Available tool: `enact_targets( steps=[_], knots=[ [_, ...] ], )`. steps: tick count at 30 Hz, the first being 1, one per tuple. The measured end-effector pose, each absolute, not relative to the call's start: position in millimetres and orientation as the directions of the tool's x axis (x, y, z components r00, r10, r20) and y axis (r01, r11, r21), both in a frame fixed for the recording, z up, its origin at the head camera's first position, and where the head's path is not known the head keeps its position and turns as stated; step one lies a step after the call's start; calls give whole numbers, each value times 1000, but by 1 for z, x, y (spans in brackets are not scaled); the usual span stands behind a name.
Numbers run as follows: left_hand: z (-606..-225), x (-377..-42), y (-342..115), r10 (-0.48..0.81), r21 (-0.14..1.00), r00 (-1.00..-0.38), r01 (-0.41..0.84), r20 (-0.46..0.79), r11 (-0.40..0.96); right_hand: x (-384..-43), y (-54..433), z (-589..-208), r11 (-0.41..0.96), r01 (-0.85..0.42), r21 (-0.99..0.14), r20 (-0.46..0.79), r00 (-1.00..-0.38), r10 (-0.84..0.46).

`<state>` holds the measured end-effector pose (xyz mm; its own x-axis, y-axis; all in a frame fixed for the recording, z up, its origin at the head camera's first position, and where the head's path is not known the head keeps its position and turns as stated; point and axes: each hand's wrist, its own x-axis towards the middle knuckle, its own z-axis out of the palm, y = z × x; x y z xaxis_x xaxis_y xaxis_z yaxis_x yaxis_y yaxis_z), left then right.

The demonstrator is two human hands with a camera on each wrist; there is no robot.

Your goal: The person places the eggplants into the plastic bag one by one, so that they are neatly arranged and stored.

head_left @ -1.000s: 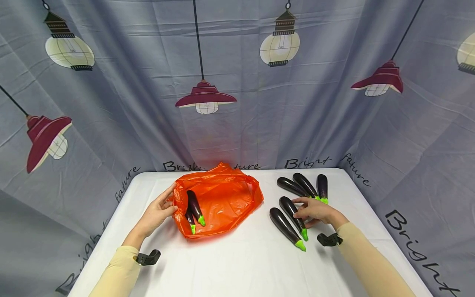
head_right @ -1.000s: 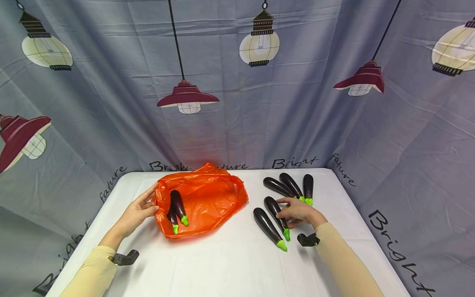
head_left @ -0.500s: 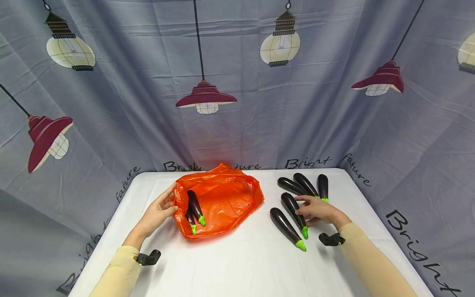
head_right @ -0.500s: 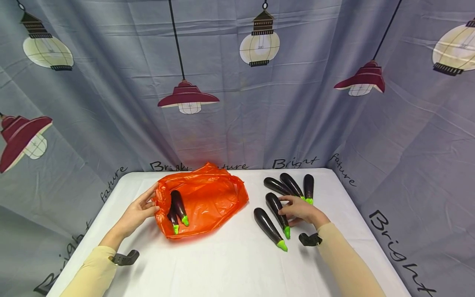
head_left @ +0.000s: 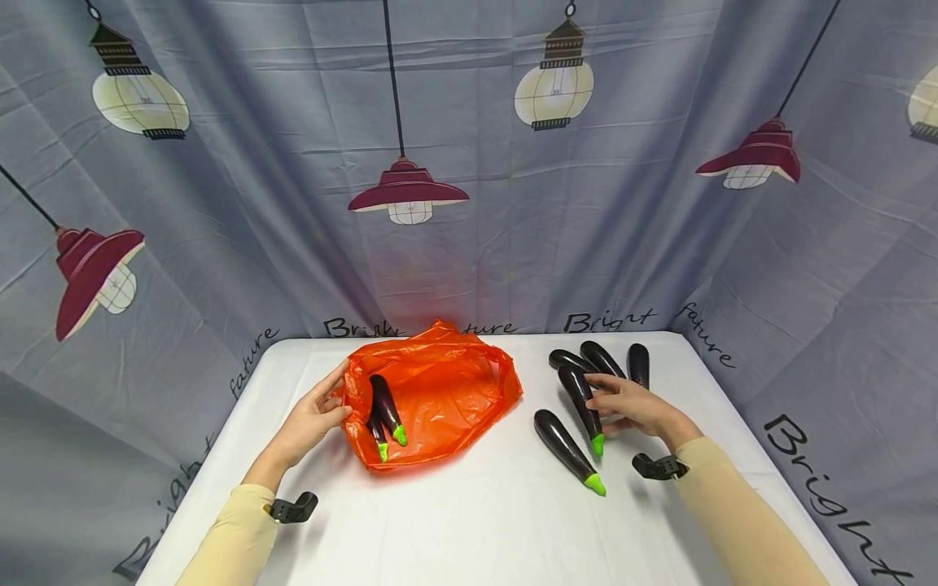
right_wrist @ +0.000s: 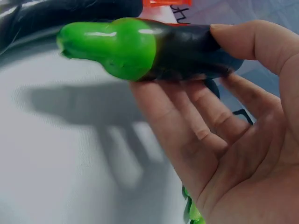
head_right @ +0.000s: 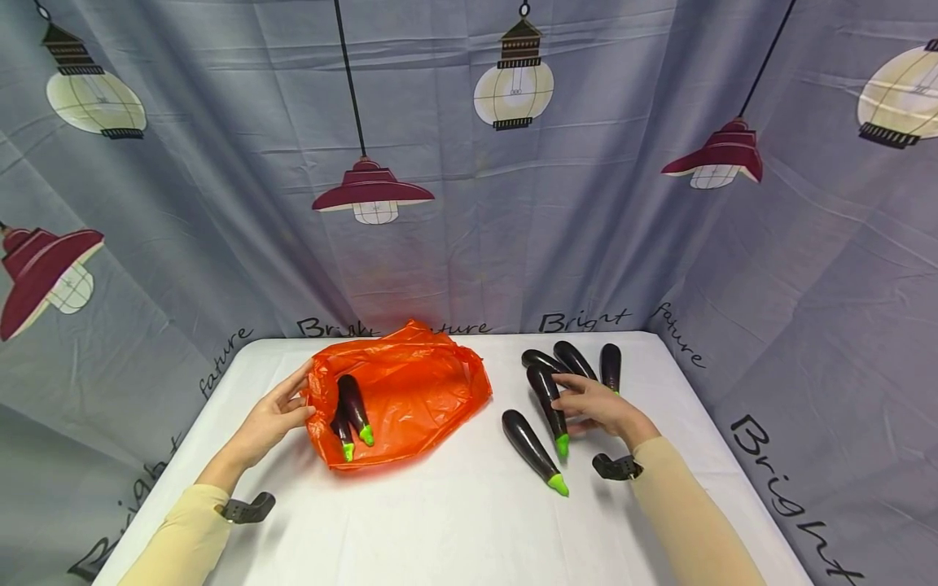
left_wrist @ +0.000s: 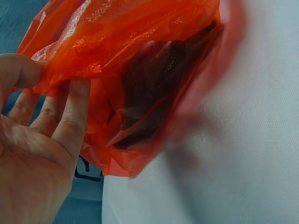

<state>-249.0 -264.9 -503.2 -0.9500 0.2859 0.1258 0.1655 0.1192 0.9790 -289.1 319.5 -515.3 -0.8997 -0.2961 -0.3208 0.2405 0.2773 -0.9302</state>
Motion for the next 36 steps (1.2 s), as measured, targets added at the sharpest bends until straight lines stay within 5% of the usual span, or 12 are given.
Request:
enact_targets(
  steps=[15, 36],
  knots=[
    [-502, -248, -265, 290, 979, -949, 162, 120, 126, -295, 307, -509, 96, 275, -957, -290, -866, -407],
    [-501, -249, -264, 291, 976, -949, 166, 119, 143, -312, 278, -503, 57, 246, -968, -226, -746, -626]
  ],
)
